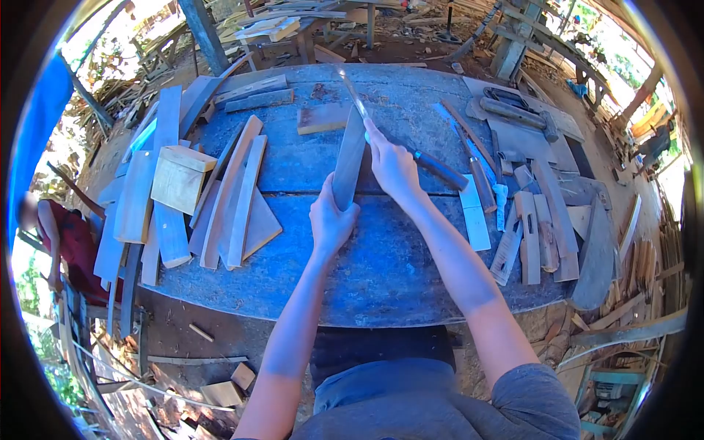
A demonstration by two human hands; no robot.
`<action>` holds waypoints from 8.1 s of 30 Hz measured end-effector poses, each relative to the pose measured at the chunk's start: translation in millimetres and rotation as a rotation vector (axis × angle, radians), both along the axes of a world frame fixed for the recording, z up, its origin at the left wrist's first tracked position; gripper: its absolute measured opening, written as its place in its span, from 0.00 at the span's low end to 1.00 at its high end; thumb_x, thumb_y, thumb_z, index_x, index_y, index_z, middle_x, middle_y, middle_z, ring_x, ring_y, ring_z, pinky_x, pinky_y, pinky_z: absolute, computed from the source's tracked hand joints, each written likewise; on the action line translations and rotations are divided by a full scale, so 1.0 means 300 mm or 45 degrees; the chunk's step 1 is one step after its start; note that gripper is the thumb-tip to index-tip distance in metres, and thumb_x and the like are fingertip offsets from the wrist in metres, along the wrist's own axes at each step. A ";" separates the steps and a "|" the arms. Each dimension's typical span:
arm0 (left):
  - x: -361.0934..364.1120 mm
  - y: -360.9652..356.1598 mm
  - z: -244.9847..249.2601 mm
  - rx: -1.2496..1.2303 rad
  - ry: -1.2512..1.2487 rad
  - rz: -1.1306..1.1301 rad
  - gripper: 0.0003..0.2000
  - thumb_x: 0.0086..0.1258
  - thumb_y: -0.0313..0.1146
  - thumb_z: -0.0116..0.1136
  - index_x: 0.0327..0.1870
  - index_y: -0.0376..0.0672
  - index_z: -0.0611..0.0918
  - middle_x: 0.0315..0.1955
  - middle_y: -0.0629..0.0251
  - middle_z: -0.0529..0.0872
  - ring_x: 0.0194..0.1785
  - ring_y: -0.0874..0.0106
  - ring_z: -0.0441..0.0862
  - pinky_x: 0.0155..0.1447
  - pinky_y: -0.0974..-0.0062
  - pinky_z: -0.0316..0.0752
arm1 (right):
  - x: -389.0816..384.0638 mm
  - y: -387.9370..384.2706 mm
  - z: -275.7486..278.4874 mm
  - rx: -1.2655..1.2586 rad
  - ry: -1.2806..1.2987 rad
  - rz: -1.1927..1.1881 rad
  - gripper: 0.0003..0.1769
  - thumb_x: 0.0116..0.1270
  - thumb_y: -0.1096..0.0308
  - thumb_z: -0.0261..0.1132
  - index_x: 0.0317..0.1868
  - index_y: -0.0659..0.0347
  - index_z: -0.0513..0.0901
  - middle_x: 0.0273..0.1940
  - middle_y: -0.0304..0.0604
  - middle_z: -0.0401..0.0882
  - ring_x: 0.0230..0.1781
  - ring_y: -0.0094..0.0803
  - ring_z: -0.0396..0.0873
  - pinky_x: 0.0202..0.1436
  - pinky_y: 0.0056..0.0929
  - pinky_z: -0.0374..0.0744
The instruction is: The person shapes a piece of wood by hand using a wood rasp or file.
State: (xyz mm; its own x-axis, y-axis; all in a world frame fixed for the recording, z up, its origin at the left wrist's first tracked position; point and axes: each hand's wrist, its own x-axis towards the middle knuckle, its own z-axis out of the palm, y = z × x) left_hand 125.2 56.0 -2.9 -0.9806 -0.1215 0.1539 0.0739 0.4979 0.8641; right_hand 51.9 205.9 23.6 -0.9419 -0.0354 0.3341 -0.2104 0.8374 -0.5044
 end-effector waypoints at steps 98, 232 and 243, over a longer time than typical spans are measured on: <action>0.213 -0.108 -0.046 0.010 0.208 -0.238 0.50 0.55 0.32 0.74 0.77 0.31 0.55 0.73 0.39 0.64 0.77 0.47 0.61 0.76 0.58 0.62 | 0.549 -0.144 -0.022 -0.815 0.078 0.261 0.34 0.74 0.65 0.64 0.74 0.66 0.62 0.60 0.61 0.78 0.58 0.45 0.83 0.57 0.37 0.81; 0.062 -0.093 -0.031 0.099 0.304 -0.253 0.40 0.52 0.20 0.69 0.73 0.40 0.70 0.63 0.48 0.80 0.64 0.58 0.80 0.65 0.65 0.77 | 0.133 0.087 -0.017 -0.019 -0.176 0.087 0.28 0.75 0.64 0.52 0.75 0.49 0.67 0.30 0.65 0.83 0.33 0.63 0.84 0.37 0.60 0.80; 0.062 -0.089 -0.032 0.042 0.301 -0.222 0.40 0.51 0.20 0.68 0.73 0.40 0.71 0.62 0.48 0.81 0.65 0.58 0.80 0.65 0.65 0.76 | 0.062 0.112 -0.055 -0.182 -0.098 0.213 0.26 0.76 0.65 0.49 0.73 0.51 0.67 0.36 0.66 0.83 0.38 0.64 0.83 0.40 0.60 0.80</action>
State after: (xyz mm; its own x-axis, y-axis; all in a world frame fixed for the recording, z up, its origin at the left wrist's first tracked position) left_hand 143.7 29.3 -12.4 -0.9247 0.0372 0.3790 0.3569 0.4315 0.8285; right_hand 70.5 239.4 7.2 -0.9499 -0.1505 0.2740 -0.2963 0.7131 -0.6354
